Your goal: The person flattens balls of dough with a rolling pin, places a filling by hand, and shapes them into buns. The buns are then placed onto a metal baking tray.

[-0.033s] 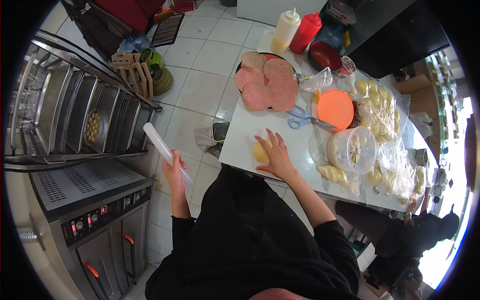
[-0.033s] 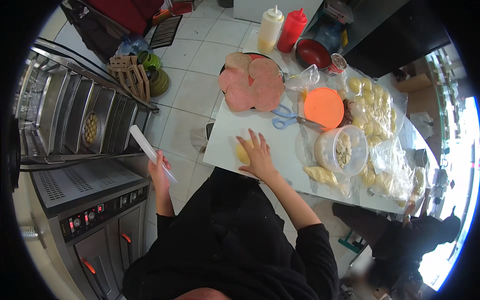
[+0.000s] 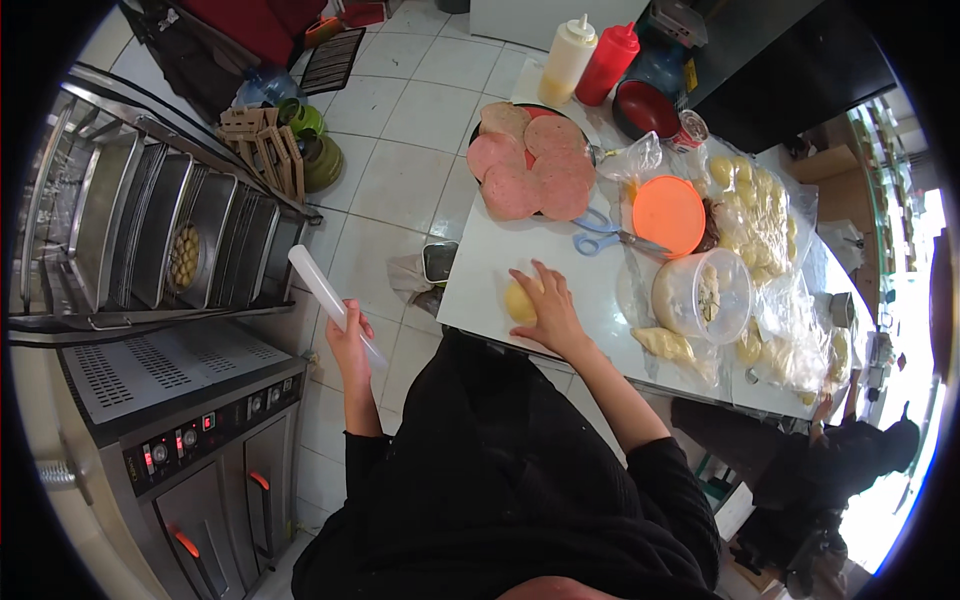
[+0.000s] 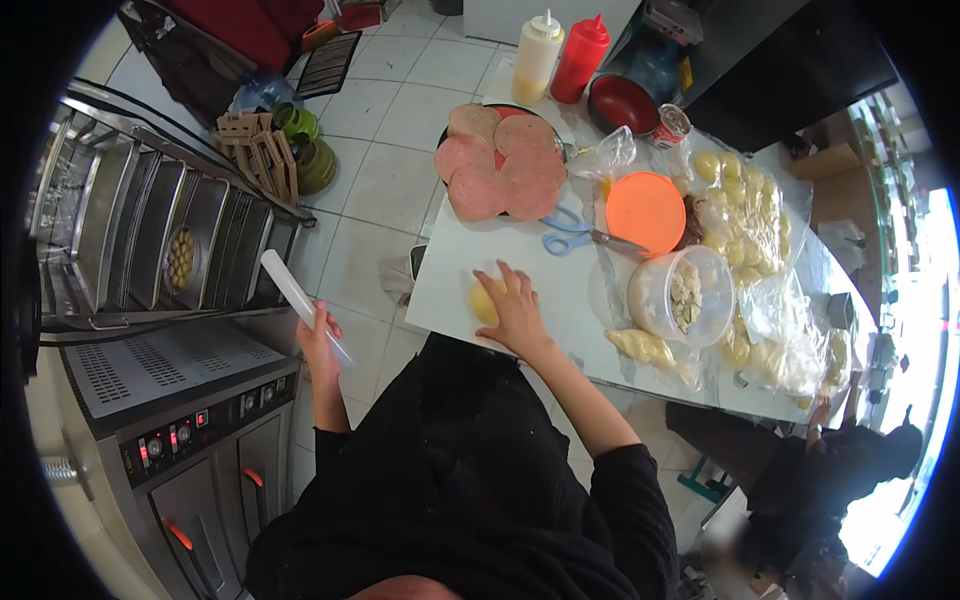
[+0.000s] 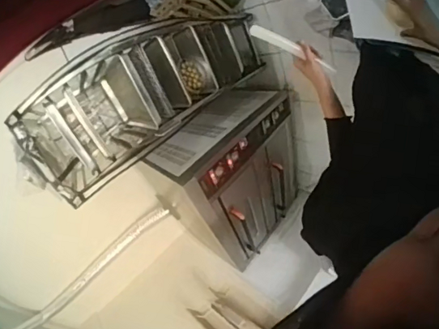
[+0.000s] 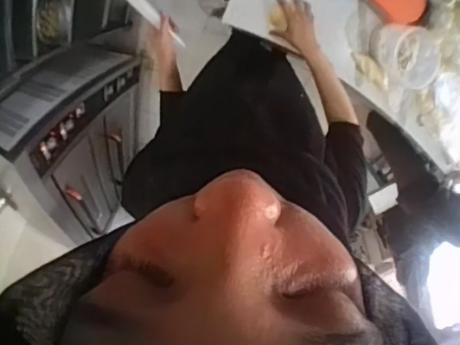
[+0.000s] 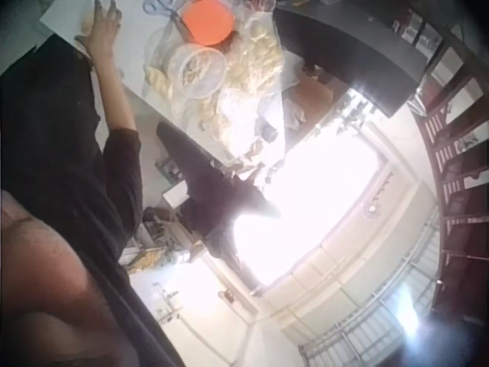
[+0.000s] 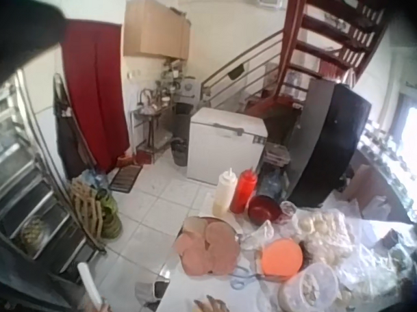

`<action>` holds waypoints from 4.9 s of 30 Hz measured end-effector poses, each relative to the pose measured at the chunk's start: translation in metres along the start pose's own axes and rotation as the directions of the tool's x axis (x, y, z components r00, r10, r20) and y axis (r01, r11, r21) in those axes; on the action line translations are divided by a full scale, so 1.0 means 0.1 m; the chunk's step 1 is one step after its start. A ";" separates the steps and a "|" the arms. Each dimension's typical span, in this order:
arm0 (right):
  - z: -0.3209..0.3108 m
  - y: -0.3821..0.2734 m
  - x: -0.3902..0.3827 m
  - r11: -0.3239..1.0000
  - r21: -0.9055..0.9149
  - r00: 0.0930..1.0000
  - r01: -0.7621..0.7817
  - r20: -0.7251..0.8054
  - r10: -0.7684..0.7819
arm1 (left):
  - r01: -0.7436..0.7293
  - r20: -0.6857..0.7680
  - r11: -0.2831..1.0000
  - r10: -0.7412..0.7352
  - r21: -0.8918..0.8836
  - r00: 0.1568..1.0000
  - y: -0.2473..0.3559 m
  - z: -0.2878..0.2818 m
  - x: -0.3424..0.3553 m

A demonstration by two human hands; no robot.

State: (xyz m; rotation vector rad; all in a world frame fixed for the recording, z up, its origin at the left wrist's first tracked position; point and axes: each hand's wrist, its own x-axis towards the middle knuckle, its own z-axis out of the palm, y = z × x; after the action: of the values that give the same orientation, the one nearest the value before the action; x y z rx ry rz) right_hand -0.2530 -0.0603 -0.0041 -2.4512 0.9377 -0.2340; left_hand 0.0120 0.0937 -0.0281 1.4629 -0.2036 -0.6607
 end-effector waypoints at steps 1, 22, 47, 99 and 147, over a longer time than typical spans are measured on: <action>0.07 0.06 0.00 0.995 0.063 0.995 -0.075 -0.056 0.078 | -0.006 0.016 1.000 0.006 0.017 1.000 -0.01 0.02 -0.01; -0.16 0.25 -0.48 0.961 -0.274 0.894 0.030 -0.423 -0.148 | -0.885 0.860 0.350 0.298 0.305 0.415 -0.02 1.22 -0.63; 0.08 0.83 0.23 0.961 -0.172 0.890 -0.217 -0.440 0.122 | -0.879 0.780 0.023 0.451 0.475 0.434 -0.59 1.95 0.29; -0.09 0.25 -0.01 0.843 0.478 0.929 -0.244 -0.133 0.345 | -0.604 -0.065 0.480 0.814 0.636 0.578 -0.06 0.04 -0.23; -3.13 2.21 -1.19 0.956 0.117 0.415 -0.270 -0.881 0.226 | -0.578 -0.081 0.782 0.608 0.233 0.790 -0.16 1.63 0.18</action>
State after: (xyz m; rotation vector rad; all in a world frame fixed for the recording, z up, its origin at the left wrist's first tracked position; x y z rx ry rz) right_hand -0.5719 -0.2448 0.1543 -2.0632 1.7150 -1.5359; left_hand -0.0610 -0.0536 -0.0278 1.5177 -0.6014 -0.0041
